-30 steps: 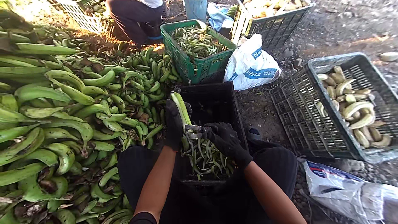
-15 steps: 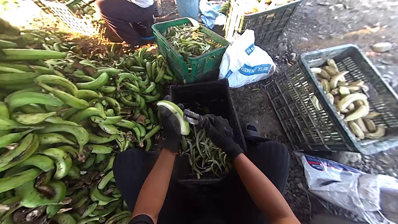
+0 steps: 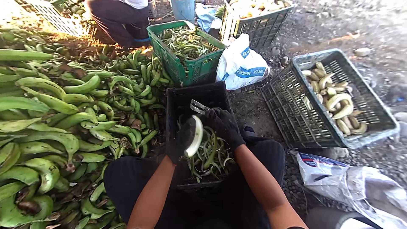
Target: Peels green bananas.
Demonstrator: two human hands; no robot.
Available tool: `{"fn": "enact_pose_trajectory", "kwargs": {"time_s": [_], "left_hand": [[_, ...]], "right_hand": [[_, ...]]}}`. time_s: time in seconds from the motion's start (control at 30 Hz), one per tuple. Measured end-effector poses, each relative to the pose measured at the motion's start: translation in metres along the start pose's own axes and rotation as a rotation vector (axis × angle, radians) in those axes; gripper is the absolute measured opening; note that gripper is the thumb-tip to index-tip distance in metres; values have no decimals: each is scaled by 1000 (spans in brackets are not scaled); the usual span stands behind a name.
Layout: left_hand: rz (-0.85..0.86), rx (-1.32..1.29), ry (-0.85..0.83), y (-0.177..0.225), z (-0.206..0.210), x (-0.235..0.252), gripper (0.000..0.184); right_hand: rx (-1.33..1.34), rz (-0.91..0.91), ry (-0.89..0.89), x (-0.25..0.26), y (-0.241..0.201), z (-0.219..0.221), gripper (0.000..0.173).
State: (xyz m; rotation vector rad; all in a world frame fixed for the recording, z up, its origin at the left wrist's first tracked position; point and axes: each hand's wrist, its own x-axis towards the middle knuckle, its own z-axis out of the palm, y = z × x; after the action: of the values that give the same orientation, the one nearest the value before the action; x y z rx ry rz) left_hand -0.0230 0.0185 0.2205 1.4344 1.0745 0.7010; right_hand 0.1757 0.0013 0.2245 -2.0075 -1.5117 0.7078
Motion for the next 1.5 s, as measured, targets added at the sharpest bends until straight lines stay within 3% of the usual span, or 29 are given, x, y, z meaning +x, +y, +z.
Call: {"fn": "enact_pose_trajectory", "kwargs": {"time_s": [0.07, 0.17, 0.27, 0.33, 0.4, 0.47, 0.57, 0.67, 0.77, 0.9, 1.0, 1.1, 1.13, 1.2, 1.27, 1.37, 1.5], "left_hand": [[141, -301, 312, -12, -1, 12, 65], [328, -791, 583, -3, -12, 26, 66], [354, -936, 757, 6, -23, 22, 69], [376, -957, 638, 11, -22, 22, 63], [397, -983, 275, 8, -16, 31, 71], [326, -878, 80, 4, -14, 37, 79], [149, -659, 240, 5, -13, 33, 68], [38, -334, 377, 15, -15, 29, 67], [63, -13, 206, 29, -15, 20, 67], [121, 435, -64, 44, -11, 6, 44], [91, 546, -222, 48, -6, 4, 47], [89, 205, -25, 24, 0, 7, 58], [56, 38, 77, 14, 0, 11, 67], [-1, -273, 181, 9, -5, 8, 68], [-11, -589, 164, 4, -12, 7, 54], [-119, -1073, 111, -3, -21, 14, 43], [-99, -1294, 121, 7, -26, 17, 45]], "right_hand": [[57, -40, 2, -15, -5, 12, 61], [23, -65, -23, -37, -18, 33, 61], [10, -216, 62, -45, -28, 45, 63], [14, -185, 82, -41, -35, 40, 57], [3, -121, 105, -31, -32, 28, 49], [-27, -131, 156, -25, -22, 18, 52], [-136, -119, 171, -27, -18, 14, 69], [-151, -159, 217, -30, -21, 20, 67], [-91, -74, 163, -26, -22, 8, 59], [-8, -26, 25, -18, -8, -8, 53], [-37, -11, -26, -4, 6, -2, 57], [25, 44, 21, -3, 3, 3, 65], [63, 32, 47, -9, -1, 4, 64], [29, -14, 59, -20, -12, 7, 55], [-46, -137, 71, -29, -20, 16, 51], [-66, -466, 258, -35, -15, 35, 60], [-68, -630, 513, -32, -11, 46, 69]]}}
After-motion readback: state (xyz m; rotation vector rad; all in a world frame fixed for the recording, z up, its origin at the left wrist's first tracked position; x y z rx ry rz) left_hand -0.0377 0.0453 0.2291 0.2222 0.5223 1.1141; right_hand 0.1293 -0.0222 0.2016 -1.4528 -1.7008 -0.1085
